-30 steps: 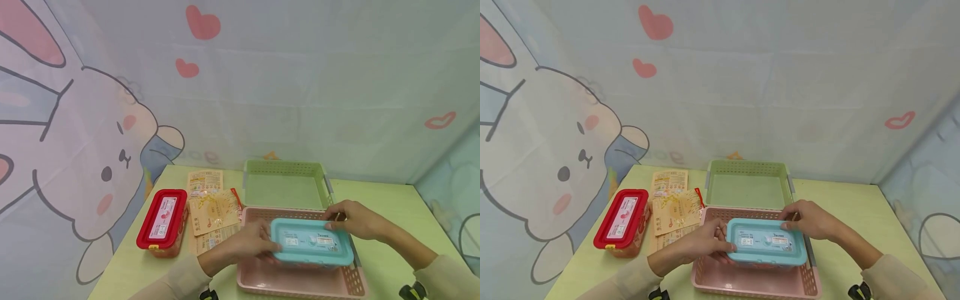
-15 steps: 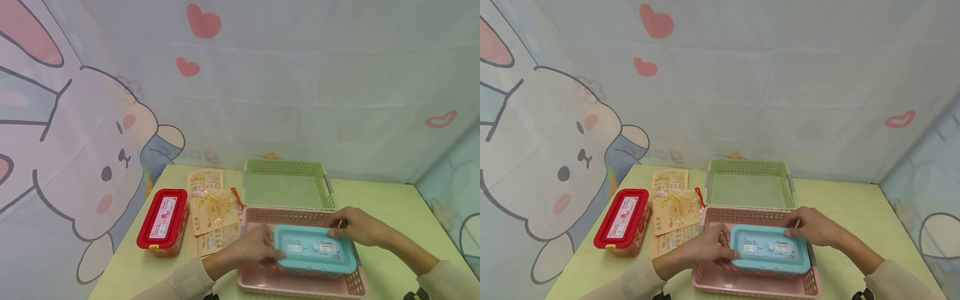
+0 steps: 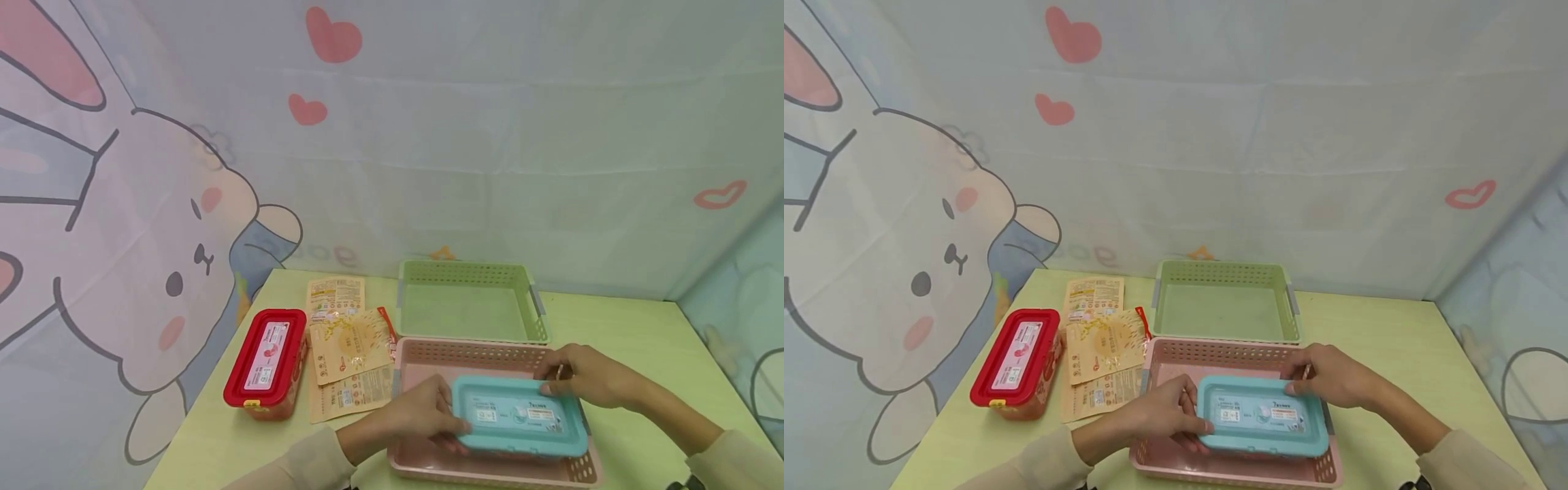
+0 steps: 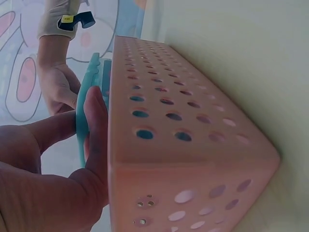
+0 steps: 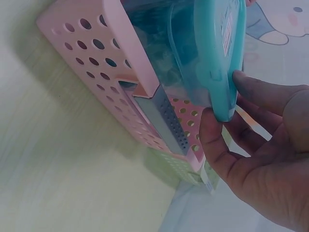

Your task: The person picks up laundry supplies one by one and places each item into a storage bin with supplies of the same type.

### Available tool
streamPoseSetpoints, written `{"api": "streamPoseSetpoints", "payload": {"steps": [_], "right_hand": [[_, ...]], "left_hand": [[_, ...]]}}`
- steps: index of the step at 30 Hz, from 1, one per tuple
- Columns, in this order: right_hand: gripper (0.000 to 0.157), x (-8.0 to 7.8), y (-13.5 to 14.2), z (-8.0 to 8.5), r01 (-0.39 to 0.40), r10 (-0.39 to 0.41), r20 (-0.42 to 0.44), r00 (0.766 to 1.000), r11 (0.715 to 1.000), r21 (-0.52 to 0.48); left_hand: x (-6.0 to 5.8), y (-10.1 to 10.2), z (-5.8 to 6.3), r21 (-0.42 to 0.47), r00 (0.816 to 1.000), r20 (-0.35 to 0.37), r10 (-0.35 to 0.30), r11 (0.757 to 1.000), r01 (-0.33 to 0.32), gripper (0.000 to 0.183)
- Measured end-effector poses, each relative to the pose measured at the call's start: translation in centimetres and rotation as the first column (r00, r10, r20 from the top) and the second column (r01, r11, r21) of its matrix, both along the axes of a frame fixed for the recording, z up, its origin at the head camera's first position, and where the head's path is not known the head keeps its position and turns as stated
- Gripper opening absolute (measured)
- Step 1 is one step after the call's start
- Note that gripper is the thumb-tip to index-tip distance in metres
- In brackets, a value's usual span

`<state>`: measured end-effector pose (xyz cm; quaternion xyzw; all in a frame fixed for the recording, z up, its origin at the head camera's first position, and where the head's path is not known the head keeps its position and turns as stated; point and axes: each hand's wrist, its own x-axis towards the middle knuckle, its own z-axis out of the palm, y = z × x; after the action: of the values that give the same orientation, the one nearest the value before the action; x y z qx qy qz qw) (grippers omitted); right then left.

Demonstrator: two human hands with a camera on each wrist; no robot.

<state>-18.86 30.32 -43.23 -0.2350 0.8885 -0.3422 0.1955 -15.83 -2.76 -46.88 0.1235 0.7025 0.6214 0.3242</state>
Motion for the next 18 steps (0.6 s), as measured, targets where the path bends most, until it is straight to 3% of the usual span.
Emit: {"api": "streamPoseSetpoints", "payload": {"steps": [6, 13, 18], "right_hand": [[0.005, 0.37, 0.38, -0.13, -0.057, 0.058, 0.026, 0.998, 0.997, -0.043], [0.004, 0.84, 0.39, 0.00, -0.056, 0.059, 0.049, 0.997, 0.997, -0.059], [0.004, 0.89, 0.47, -0.14, -0.053, 0.057, 0.058, 0.997, 0.997, -0.064]], "left_hand": [[0.27, -0.02, 0.14, 0.032, 0.998, 0.027, -0.051, 0.998, 0.050, 0.033], [0.54, 0.06, 0.06, 0.057, 0.994, 0.081, -0.073, 0.996, 0.068, 0.034], [0.69, 0.16, -0.08, 0.062, 0.994, 0.080, -0.074, 0.996, 0.069, 0.033]]}}
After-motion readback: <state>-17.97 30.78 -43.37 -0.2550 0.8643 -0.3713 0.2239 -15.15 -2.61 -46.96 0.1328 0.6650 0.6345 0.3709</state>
